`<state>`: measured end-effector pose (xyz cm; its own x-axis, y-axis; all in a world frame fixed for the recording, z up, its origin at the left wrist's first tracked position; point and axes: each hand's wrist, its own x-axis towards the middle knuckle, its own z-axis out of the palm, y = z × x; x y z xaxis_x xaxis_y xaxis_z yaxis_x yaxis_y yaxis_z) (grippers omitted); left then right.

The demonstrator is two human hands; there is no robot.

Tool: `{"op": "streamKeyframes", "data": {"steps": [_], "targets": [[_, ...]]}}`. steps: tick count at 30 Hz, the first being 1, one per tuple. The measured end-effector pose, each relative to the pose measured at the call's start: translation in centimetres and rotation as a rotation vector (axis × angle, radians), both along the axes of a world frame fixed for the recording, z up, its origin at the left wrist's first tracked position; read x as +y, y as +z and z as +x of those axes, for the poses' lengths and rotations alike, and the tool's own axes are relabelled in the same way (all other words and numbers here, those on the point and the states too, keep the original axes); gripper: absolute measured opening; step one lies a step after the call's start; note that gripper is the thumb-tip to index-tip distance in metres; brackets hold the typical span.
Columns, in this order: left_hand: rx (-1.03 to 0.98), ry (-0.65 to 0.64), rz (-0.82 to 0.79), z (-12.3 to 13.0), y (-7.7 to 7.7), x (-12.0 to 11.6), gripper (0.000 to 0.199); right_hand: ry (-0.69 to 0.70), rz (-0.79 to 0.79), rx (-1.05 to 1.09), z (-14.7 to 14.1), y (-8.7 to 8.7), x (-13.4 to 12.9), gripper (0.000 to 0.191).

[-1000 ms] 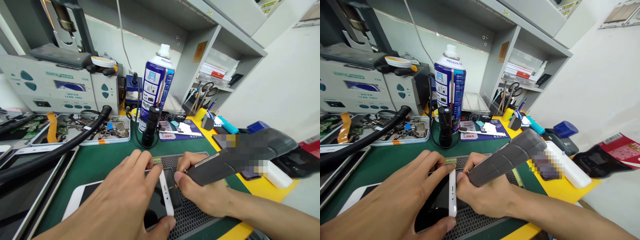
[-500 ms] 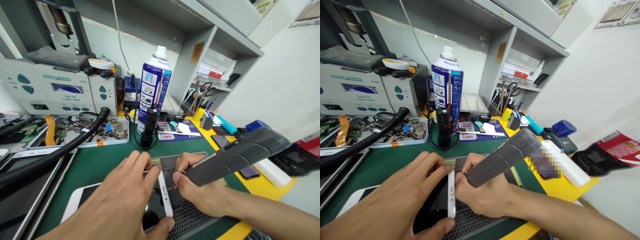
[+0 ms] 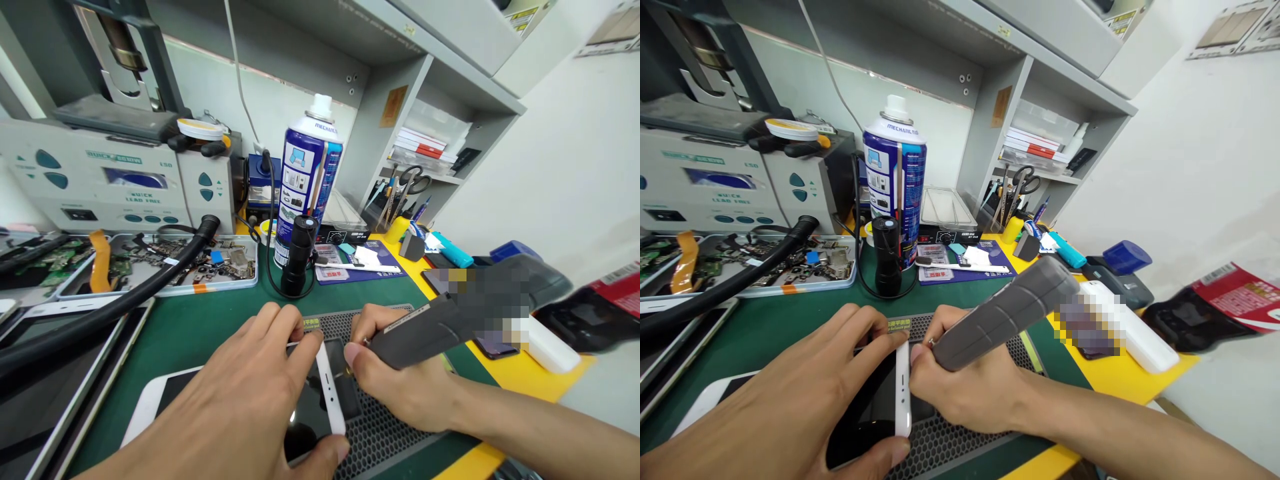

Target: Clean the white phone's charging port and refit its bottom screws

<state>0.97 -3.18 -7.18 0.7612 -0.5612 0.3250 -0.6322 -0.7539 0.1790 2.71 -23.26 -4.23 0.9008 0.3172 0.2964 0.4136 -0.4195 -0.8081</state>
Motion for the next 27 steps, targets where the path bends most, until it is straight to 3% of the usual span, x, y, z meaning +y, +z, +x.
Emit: {"op": "streamKeyframes", "data": {"steps": [11, 27], "targets": [[-0.043, -0.019, -0.007, -0.14, -0.19, 0.27, 0.061, -0.004, -0.021, -0.021, -0.08, 0.07, 0.04, 0.019], [-0.146, -0.017, 0.021, -0.08, -0.93, 0.4, 0.067, -0.006, -0.017, 0.004, -0.05, 0.07, 0.01, 0.02]]}}
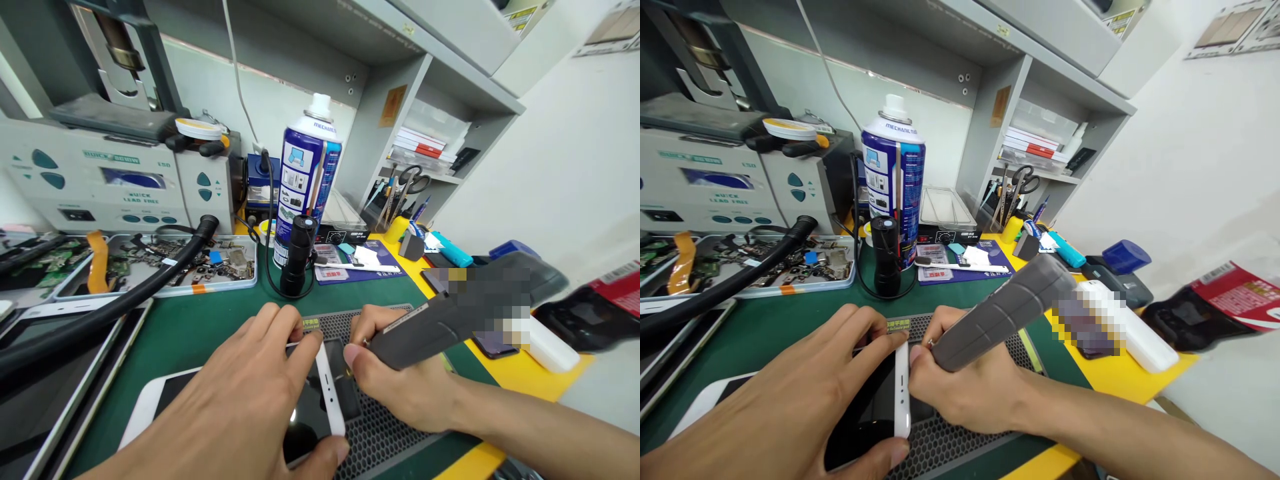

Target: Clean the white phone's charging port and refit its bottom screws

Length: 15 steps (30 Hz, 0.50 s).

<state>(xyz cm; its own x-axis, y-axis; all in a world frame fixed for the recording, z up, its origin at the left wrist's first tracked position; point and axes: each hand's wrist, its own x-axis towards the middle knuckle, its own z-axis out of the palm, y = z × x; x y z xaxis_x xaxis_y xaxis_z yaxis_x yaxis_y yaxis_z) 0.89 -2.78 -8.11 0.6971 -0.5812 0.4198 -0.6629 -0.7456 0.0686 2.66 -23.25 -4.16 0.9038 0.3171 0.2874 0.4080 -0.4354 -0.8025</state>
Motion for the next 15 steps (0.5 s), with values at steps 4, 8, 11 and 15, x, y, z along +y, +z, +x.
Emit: {"op": "streamKeyframes", "data": {"steps": [4, 8, 11, 15], "targets": [[0.0, 0.008, 0.006, 0.14, -0.2, 0.03, 0.069, 0.007, 0.009, -0.001, 0.02, 0.02, -0.01, 0.021], [-0.013, 0.029, -0.012, 0.2, -0.6, 0.19, 0.071, 0.001, 0.005, 0.003, 0.14, 0.05, 0.01, 0.021], [-0.002, 0.009, -0.002, 0.27, -0.46, 0.15, 0.07, 0.017, 0.007, 0.004, 0.16, 0.03, 0.0, 0.021], [0.035, -0.017, 0.004, 0.45, 0.16, -0.13, 0.065, 0.009, 0.012, 0.01, 0.13, 0.03, -0.05, 0.021]]}}
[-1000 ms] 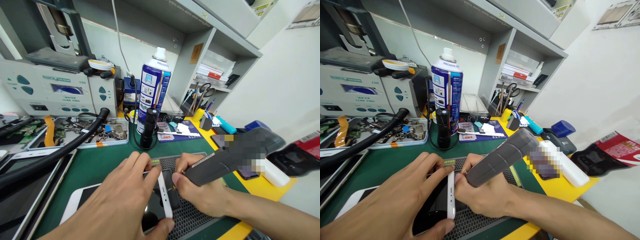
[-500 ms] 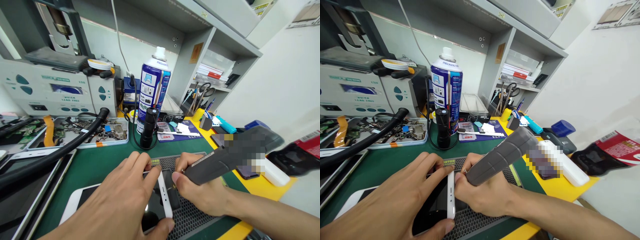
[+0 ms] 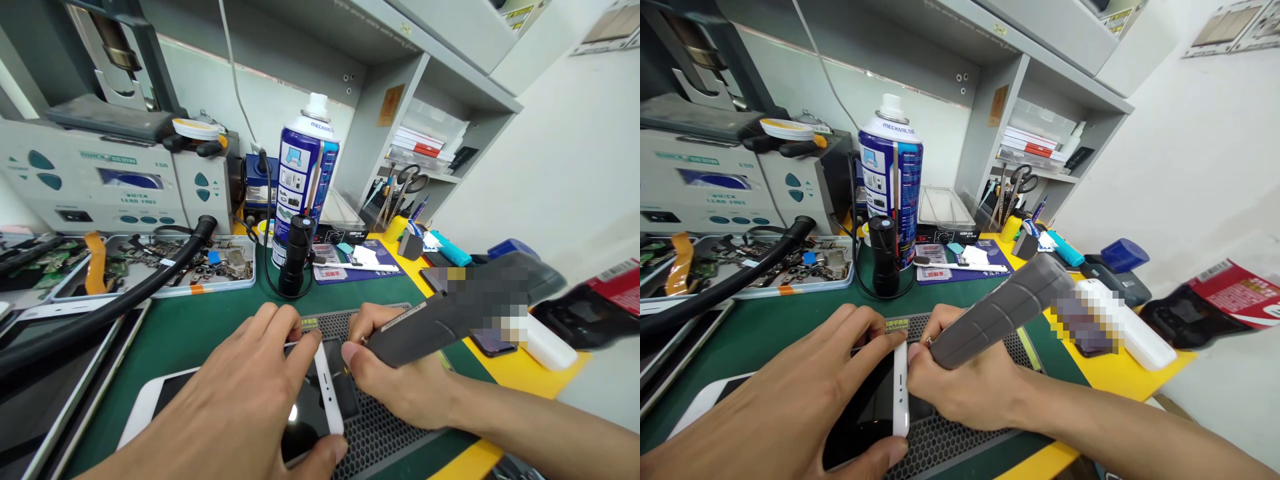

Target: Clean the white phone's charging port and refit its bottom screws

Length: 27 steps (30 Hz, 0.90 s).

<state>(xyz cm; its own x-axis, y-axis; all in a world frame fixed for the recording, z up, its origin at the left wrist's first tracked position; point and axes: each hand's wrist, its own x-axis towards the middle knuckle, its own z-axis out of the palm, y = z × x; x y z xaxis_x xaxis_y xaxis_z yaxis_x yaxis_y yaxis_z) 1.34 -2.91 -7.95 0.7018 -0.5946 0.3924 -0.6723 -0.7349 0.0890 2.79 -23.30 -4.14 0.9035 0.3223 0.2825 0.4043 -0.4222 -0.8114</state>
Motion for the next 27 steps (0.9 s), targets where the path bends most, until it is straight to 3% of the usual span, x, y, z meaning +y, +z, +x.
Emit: {"op": "streamKeyframes", "data": {"steps": [16, 23, 27], "targets": [[0.021, 0.033, -0.011, 0.0, -0.4, 0.2, 0.067, -0.006, -0.004, -0.003, -0.1, 0.0, 0.1, 0.02], [0.096, 0.005, -0.089, 0.0, 1.2, -0.5, 0.047, -0.016, -0.013, -0.004, 0.0, 0.0, 0.1, 0.02], [0.176, -0.004, -0.126, -0.2, 1.3, -0.5, 0.039, -0.016, 0.002, 0.008, 0.0, 0.2, 0.2, 0.019]]}}
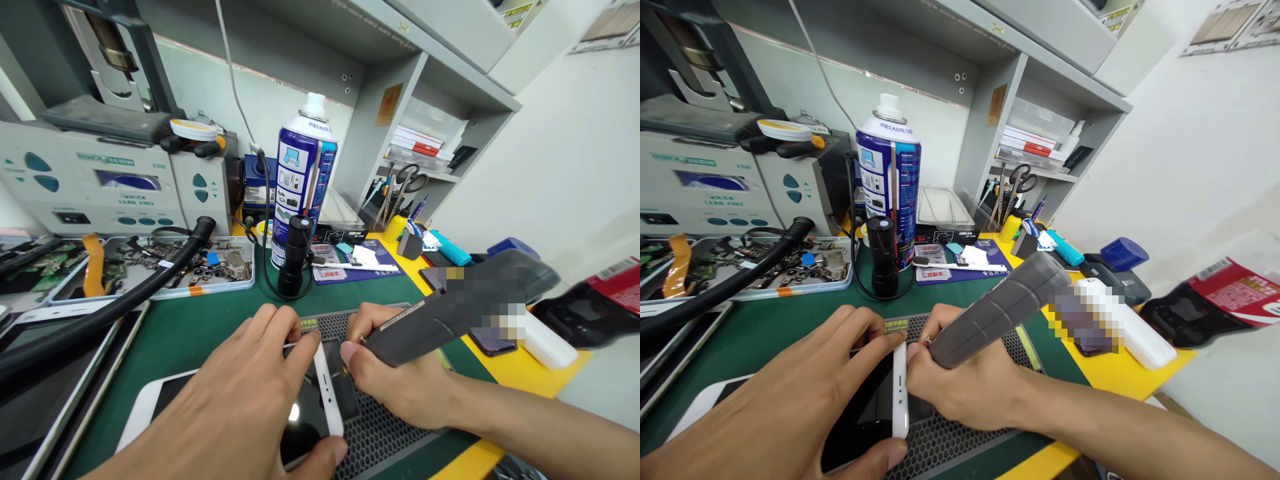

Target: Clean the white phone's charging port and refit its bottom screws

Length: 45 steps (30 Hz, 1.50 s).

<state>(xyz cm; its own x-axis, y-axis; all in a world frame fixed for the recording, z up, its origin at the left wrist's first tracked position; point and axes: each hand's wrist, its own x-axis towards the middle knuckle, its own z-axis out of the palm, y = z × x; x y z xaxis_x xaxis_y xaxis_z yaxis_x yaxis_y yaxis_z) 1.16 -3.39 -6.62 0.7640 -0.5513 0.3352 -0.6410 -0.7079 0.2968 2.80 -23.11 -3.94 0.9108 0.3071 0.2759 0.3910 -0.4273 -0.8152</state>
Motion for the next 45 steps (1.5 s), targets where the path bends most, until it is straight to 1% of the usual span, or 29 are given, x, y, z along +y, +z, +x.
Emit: {"op": "streamKeyframes", "data": {"steps": [4, 7, 11, 13, 16, 18, 20, 23, 25, 28, 30, 32, 34, 37, 41, 45], "targets": [[0.009, -0.007, -0.03, 0.1, -0.1, 0.3, 0.048, -0.03, 0.109, 0.096, 0.0, 0.1, 0.0, 0.021], [0.029, 0.018, -0.026, 0.1, 0.8, 0.2, 0.05, -0.061, 0.187, 0.195, 0.1, 0.1, -0.1, 0.022], [0.095, 0.037, 0.024, -0.2, 2.2, -0.3, 0.053, -0.087, 0.298, 0.324, 0.4, 0.2, -0.6, 0.023], [0.148, 0.022, 0.043, -0.5, 2.4, -0.3, 0.055, -0.077, 0.36, 0.352, 0.6, 0.3, -1.0, 0.024], [0.185, 0.025, 0.063, -1.2, 2.3, 0.1, 0.057, -0.059, 0.436, 0.378, 0.9, 0.3, -1.7, 0.023], [0.169, 0.055, 0.071, -1.6, 2.3, 0.3, 0.06, -0.057, 0.46, 0.393, 1.0, 0.2, -2.0, 0.022], [0.131, 0.098, 0.071, -1.9, 2.5, 0.4, 0.068, -0.058, 0.469, 0.401, 1.1, 0.1, -2.2, 0.021], [0.075, 0.152, 0.063, -2.3, 3.2, 0.4, 0.077, -0.059, 0.468, 0.404, 1.1, 0.3, -2.2, 0.02], [0.034, 0.172, 0.033, -2.5, 4.0, 0.3, 0.071, -0.056, 0.478, 0.407, 1.0, 0.4, -2.2, 0.021], [-0.009, 0.175, -0.06, -2.8, 5.3, -0.2, 0.041, -0.05, 0.506, 0.404, 0.9, 0.5, -2.3, 0.022], [0.009, 0.214, -0.128, -3.0, 5.8, -0.6, 0.021, -0.052, 0.52, 0.395, 0.9, 0.5, -2.3, 0.022], [0.047, 0.255, -0.167, -2.9, 6.0, -0.8, 0.012, -0.053, 0.531, 0.393, 0.9, 0.5, -2.3, 0.022], [0.052, 0.269, -0.185, -2.7, 5.8, -0.8, 0.015, -0.042, 0.533, 0.399, 0.8, 0.6, -2.3, 0.023], [0.073, 0.28, -0.261, -2.3, 5.4, -0.5, 0.023, -0.048, 0.514, 0.431, 0.5, 1.1, -2.2, 0.024], [0.098, 0.227, -0.348, -2.0, 5.1, -0.2, 0.024, -0.081, 0.478, 0.456, 0.2, 1.7, -2.2, 0.024], [0.096, 0.211, -0.36, -1.9, 5.1, -0.1, 0.024, -0.058, 0.467, 0.468, 0.1, 1.7, -2.2, 0.022]]}}
